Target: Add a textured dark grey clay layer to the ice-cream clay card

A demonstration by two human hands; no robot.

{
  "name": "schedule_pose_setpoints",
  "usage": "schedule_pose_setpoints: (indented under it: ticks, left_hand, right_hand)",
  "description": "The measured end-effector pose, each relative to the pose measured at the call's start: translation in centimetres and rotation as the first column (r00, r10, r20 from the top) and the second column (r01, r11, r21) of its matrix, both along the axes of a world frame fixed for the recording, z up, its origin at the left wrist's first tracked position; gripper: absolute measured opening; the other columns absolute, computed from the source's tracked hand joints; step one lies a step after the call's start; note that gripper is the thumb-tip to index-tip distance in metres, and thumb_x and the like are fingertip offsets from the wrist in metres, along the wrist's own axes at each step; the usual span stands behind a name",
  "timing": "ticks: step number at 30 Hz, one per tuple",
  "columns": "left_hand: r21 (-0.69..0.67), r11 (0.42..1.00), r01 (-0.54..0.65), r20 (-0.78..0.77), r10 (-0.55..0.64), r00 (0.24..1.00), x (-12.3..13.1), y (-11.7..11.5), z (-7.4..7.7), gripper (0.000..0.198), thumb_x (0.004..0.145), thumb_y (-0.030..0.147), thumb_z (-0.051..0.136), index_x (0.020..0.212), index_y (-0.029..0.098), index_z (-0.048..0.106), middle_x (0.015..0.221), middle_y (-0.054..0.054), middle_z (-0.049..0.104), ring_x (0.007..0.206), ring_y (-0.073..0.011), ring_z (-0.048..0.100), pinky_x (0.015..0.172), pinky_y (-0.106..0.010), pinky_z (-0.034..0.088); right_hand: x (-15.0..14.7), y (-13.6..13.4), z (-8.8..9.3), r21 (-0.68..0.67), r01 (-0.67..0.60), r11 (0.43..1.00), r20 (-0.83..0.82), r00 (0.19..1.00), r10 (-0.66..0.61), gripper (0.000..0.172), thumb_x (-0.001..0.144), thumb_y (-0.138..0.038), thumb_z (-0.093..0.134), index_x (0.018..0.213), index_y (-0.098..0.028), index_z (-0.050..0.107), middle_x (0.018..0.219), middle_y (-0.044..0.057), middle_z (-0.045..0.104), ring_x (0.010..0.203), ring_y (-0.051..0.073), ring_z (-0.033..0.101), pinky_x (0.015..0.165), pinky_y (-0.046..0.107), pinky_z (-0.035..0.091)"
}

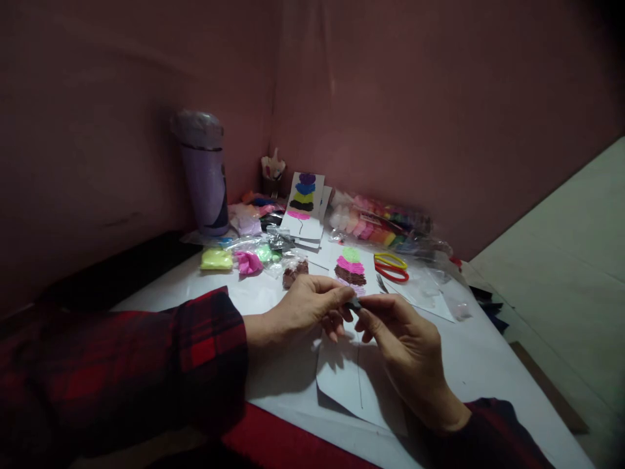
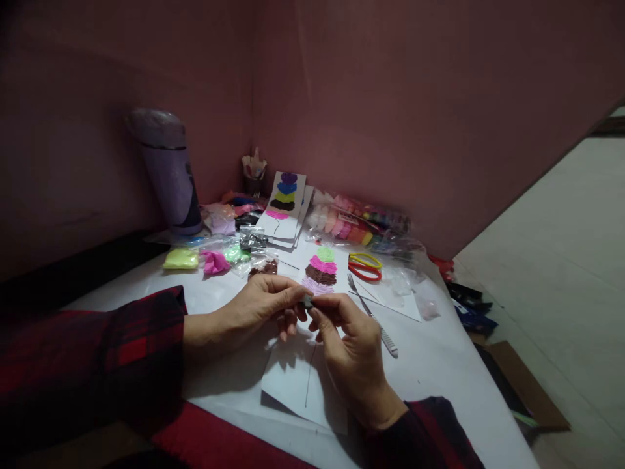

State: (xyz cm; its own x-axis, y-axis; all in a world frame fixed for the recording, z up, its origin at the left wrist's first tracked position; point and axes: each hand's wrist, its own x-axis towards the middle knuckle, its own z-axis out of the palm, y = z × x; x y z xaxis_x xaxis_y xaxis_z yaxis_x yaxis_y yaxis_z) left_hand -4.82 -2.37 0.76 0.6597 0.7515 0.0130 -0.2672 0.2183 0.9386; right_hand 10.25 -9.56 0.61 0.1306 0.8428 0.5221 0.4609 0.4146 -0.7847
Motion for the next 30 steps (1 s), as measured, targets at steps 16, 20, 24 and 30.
schedule_pose_setpoints:
  ticks: [16,20,24,30]
  left_hand:
    - [0.099,0.992,0.082,-0.035,-0.079,0.996,0.16,0.11,-0.02,0.045,0.075,0.052,0.070,0.086,0.008,0.069,0.061,-0.005,0.064,0.050,-0.0134,0.063,0.045,-0.021,0.051]
    - [0.046,0.997,0.055,-0.050,-0.052,0.997,0.12,-0.05,-0.10,0.051,0.078,0.057,0.066,0.100,0.011,0.065,0.066,-0.006,0.066,0.054,-0.0166,0.066,0.044,-0.023,0.051]
    - [-0.015,0.998,0.054,-0.058,-0.055,0.997,-0.05,-0.08,-0.09,0.045,0.075,0.052,0.071,0.090,0.011,0.062,0.071,-0.006,0.067,0.054,-0.0161,0.067,0.043,-0.022,0.050]
    - [-0.067,0.997,0.044,-0.002,-0.045,0.999,-0.26,-0.06,0.01,0.039,0.068,0.042,0.079,0.080,0.009,0.063,0.069,-0.006,0.066,0.054,-0.0139,0.064,0.047,-0.022,0.050]
  right_hand:
    - [0.49,0.48,-0.15,0.090,0.010,0.996,0.289,0.957,-0.036,0.012,0.085,-0.021,0.064,0.097,-0.021,0.063,0.084,0.003,0.064,0.069,0.016,0.060,0.051,0.027,0.048]
    - [0.40,0.61,-0.11,0.100,-0.007,0.995,0.317,0.948,-0.025,0.008,0.087,-0.018,0.060,0.094,-0.021,0.062,0.088,0.004,0.064,0.073,0.016,0.061,0.053,0.027,0.049]
    - [0.31,0.52,0.02,0.160,-0.022,0.987,0.325,0.945,-0.031,0.008,0.086,-0.015,0.061,0.091,-0.020,0.062,0.085,0.003,0.065,0.072,0.015,0.061,0.055,0.027,0.049]
    - [0.59,0.38,-0.34,0.200,-0.004,0.980,0.296,0.954,-0.057,0.009,0.085,-0.012,0.063,0.091,-0.019,0.062,0.082,0.002,0.064,0.071,0.014,0.061,0.057,0.026,0.050]
